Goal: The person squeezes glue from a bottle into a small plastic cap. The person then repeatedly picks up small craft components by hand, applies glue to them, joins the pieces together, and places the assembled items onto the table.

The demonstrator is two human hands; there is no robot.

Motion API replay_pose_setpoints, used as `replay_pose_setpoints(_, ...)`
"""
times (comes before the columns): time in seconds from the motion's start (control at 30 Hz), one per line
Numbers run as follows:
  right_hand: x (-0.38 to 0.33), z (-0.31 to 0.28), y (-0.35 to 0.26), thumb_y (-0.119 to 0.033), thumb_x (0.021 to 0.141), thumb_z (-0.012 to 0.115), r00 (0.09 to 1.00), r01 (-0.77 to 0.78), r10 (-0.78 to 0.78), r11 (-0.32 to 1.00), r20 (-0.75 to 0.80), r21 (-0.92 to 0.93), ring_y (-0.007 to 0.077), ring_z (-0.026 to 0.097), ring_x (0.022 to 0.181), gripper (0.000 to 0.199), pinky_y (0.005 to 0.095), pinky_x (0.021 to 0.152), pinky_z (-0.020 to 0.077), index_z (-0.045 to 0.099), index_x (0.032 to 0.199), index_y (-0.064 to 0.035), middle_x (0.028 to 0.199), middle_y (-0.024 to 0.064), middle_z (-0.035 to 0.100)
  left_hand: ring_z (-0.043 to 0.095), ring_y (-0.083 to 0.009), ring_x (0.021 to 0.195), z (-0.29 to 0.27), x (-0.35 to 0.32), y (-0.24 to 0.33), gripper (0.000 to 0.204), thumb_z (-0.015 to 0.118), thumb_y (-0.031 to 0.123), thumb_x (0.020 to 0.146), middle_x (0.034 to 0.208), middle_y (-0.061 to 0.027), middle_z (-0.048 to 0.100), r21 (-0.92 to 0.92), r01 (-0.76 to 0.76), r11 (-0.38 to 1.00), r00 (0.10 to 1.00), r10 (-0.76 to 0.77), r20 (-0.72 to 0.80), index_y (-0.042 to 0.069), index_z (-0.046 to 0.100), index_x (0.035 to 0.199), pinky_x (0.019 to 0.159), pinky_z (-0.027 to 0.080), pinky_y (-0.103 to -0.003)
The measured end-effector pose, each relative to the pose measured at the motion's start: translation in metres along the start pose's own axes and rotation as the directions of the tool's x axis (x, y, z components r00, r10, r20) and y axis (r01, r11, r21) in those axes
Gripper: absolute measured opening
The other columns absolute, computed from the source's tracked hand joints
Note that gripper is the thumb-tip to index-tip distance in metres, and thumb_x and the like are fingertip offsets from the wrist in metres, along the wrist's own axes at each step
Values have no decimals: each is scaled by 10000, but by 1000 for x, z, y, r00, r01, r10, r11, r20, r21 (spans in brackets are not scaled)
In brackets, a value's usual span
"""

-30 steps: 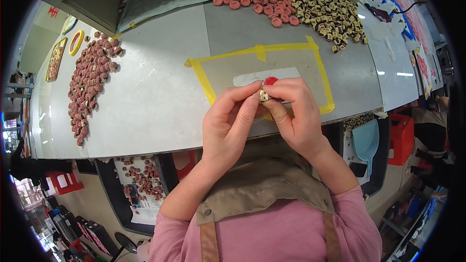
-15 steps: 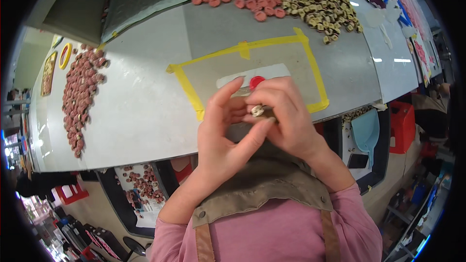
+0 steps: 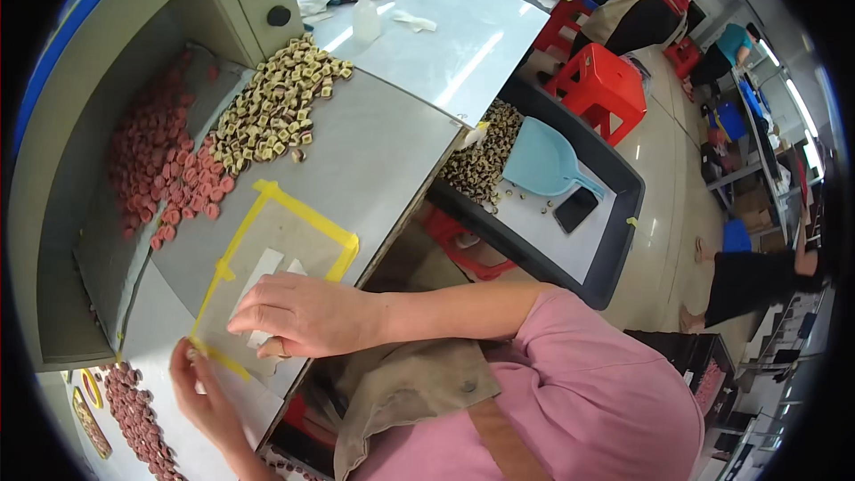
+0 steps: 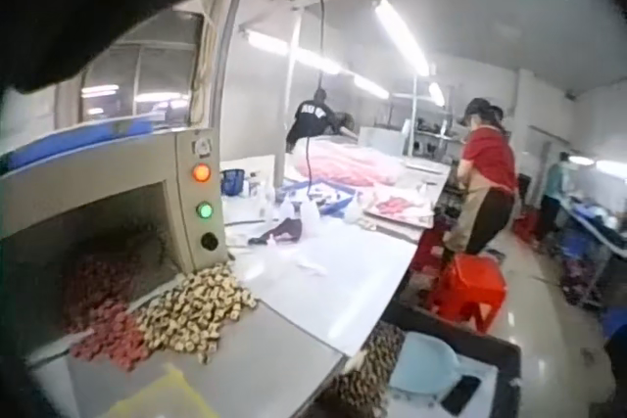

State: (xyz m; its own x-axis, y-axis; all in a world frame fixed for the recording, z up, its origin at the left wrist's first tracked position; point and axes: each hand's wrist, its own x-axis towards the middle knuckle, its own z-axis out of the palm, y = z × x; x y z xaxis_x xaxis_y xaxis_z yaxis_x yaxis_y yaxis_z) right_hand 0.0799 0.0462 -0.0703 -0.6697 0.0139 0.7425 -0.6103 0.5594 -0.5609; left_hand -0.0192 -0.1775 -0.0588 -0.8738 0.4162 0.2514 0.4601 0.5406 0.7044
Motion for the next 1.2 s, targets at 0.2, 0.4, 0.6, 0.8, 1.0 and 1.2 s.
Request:
replay_pose_setpoints(0.2,-5,5,5,-116,768,711,1000,24,-24,1000,9,14,237,555,882,331,355,774,467,542,1049,-76,983,54,539,471,-300,1192,-76,32,-114,327,441,271,991,1284,-145,504,675,8,738,980,129,-154,27,561,1173,928,429,-432)
replay_pose_setpoints(0.4,0,12,10,-122,760,711,999,17,-19,998,31,65,248,553,867,271,360,750,465,549,972,-79,927,54,531,510,-291,1142,-111,38,-159,366,504,234,960,1278,-141,527,772,34,635,959,196,-204,52,511,1278,894,448,-406)
replay_pose_setpoints(0.6,13,-14,7,-130,862,647,953,-296,261,910,151,291,257,582,916,199,344,785,481,595,1040,-56,972,96,576,473,-341,1184,14,87,-14,364,599,130,868,1248,-187,522,367,-365,856,927,370,60,33,545,1215,1008,362,-419)
replay_pose_setpoints(0.8,38,-66,26,-74,851,636,936,-352,352,936,-7,-7,260,589,886,193,331,772,486,602,1040,-47,971,100,573,463,-347,1184,56,127,19,341,619,148,852,1219,-174,534,187,-454,871,890,454,45,37,572,1171,1028,334,-417)
replay_pose_setpoints(1.0,35,-98,102,-118,783,678,961,-276,228,830,-157,-484,310,568,901,256,389,779,479,598,1019,-60,954,120,546,496,-315,1087,66,127,22,202,588,87,871,1080,-150,564,122,-511,851,859,506,76,14,588,1059,973,360,-384)
replay_pose_setpoints(1.2,29,-97,116,-131,742,694,983,-186,146,783,-115,-593,303,559,903,220,401,778,469,593,932,-82,932,102,548,533,-205,907,72,126,28,102,577,65,885,956,-91,554,12,-322,946,936,317,154,-5,549,955,825,425,-297)
